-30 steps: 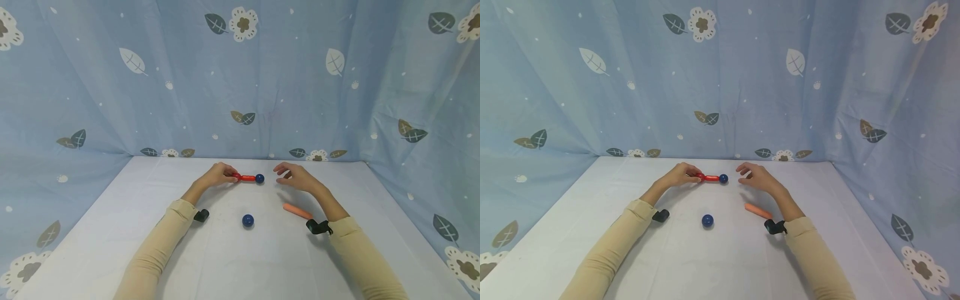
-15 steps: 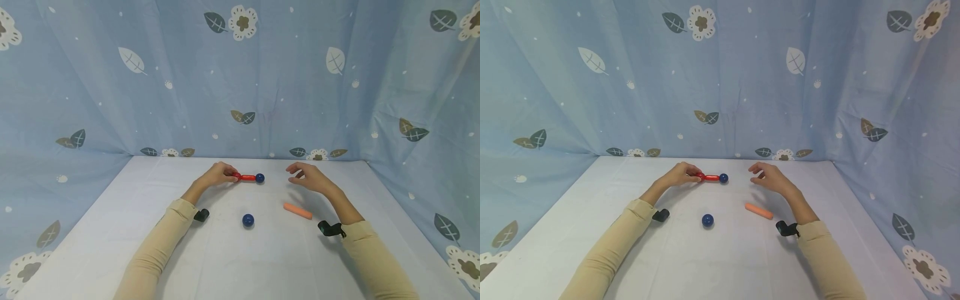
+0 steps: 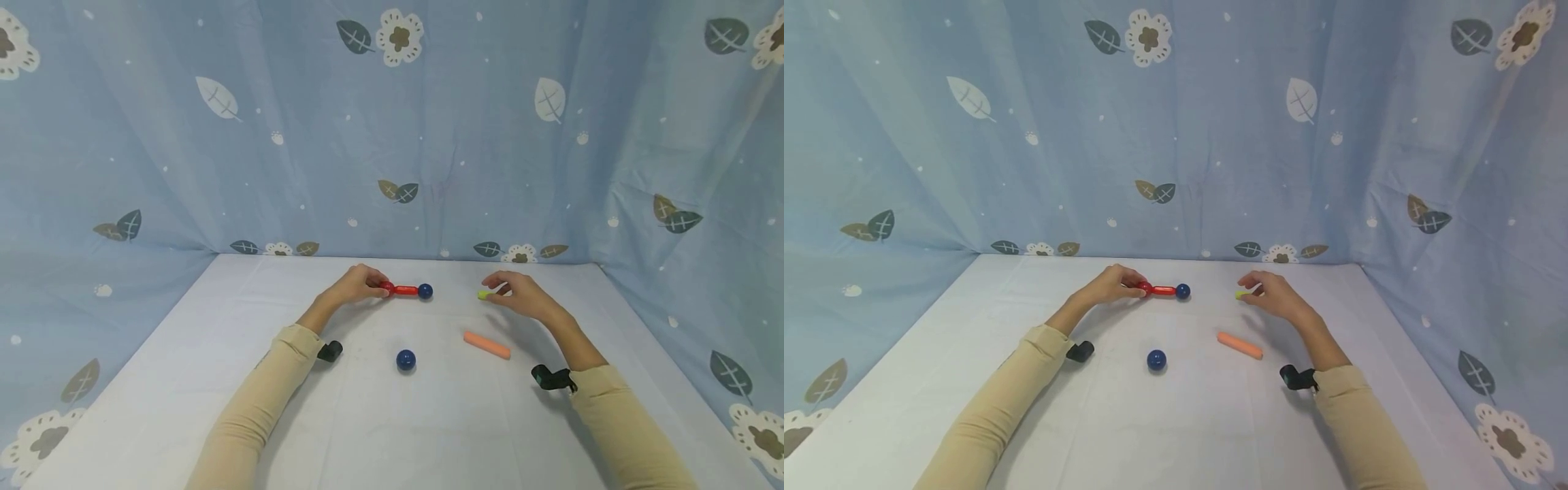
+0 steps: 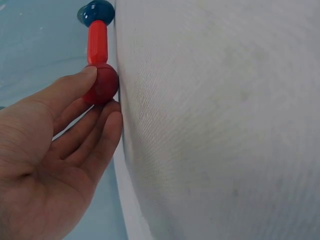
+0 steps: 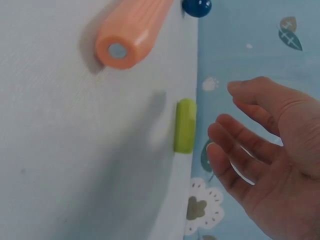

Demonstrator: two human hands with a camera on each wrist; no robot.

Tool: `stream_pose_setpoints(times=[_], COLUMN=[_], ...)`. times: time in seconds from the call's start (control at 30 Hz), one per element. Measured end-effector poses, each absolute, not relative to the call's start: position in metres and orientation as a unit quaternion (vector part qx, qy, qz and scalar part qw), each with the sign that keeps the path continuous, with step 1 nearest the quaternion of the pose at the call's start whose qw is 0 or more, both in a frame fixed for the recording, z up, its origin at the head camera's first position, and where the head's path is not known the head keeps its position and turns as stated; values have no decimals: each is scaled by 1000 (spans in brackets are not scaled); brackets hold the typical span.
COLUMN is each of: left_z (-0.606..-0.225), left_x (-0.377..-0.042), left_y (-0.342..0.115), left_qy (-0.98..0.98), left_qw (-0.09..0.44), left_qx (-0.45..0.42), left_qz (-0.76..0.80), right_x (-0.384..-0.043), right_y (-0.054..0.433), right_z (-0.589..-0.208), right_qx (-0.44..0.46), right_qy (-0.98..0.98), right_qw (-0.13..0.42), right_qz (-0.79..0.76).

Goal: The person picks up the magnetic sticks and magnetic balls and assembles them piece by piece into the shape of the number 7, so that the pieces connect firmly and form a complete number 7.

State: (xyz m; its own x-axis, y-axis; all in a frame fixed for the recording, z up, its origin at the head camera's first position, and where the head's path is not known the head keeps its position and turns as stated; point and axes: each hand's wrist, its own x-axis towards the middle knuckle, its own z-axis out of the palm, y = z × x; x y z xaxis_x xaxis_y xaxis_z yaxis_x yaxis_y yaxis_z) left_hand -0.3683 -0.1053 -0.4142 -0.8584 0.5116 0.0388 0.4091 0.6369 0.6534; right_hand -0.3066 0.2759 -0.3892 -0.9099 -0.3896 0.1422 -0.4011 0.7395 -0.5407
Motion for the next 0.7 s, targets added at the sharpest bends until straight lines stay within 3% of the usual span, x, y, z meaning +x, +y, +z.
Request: stream_pose_setpoints(times=[0.7], left_z=[-414], left_x=[-369], left_y=[-106], left_qy=[904], left_qw=[81], left_qx=[247], left_qz=[339], right_x=[-313], right_y=[287], right_z=[-402], right_qx=[151], right_qy=[-949], right_qw=[21], right_qz=[276])
